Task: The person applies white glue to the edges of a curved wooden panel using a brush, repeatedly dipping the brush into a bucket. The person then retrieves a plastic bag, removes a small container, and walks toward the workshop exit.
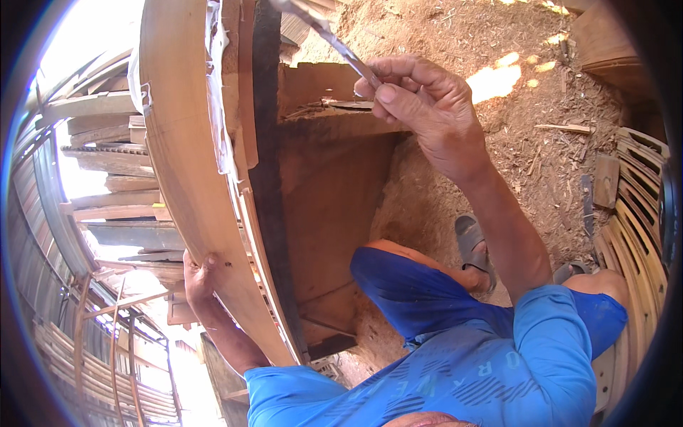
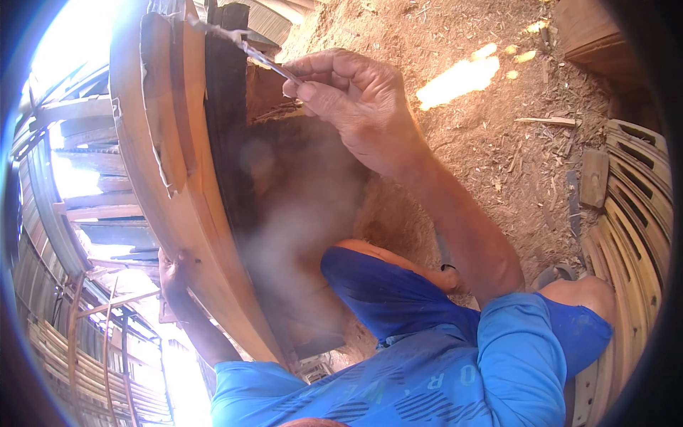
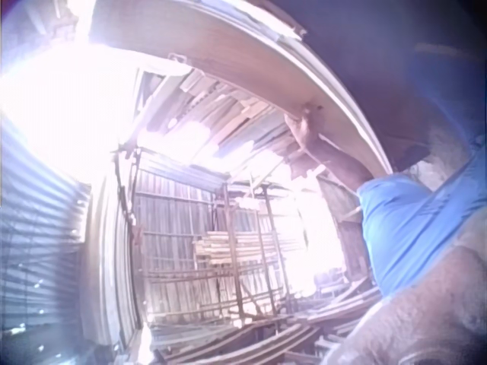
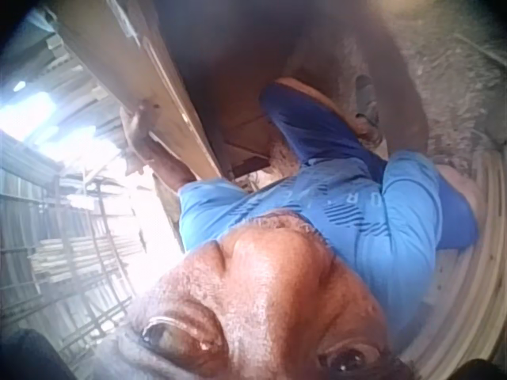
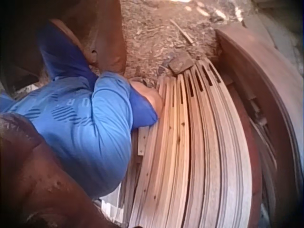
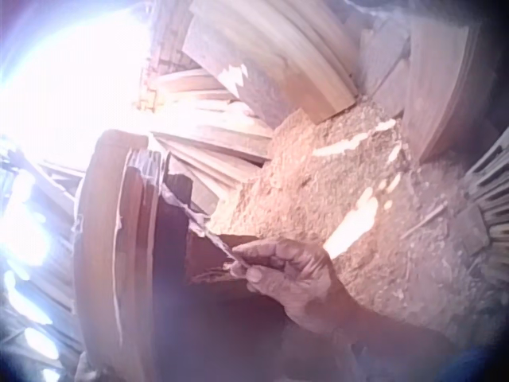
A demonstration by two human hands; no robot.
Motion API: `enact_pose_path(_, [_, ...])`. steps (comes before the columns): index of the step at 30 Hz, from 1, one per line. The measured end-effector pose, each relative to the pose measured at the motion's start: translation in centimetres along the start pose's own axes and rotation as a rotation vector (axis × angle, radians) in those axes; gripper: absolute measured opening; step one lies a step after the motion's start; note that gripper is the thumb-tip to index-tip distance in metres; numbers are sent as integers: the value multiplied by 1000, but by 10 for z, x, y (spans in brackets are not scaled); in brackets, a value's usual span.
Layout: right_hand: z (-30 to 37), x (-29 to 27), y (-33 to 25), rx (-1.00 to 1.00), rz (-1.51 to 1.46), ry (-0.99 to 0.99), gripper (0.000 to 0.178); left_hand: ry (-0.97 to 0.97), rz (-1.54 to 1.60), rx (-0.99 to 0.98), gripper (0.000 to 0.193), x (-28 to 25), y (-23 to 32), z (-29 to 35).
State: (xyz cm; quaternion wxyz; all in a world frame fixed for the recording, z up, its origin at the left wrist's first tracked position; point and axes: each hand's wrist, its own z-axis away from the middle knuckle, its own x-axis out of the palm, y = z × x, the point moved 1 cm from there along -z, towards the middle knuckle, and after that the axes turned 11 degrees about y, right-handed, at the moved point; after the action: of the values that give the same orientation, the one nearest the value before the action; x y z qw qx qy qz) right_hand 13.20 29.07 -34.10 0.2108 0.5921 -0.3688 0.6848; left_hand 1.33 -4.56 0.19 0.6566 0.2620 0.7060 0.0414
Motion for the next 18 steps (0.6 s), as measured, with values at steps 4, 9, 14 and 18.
enact_pose_path(4, [12,25,14,37,-71,-29,21,10,10,-6,82,-2,-4,0])
enact_pose_path(9, [41,36,41,-77,95,28,17,-96,29,0,75,-3,0,-6])
enact_pose_path(14, [21,26,16,-233,172,143,18,-90,33,6,70,-4,-3,-6])
enact_pose_path(18, [-24,19,6,-368,311,73,18,-96,33,5,71,-5,-2,-6])
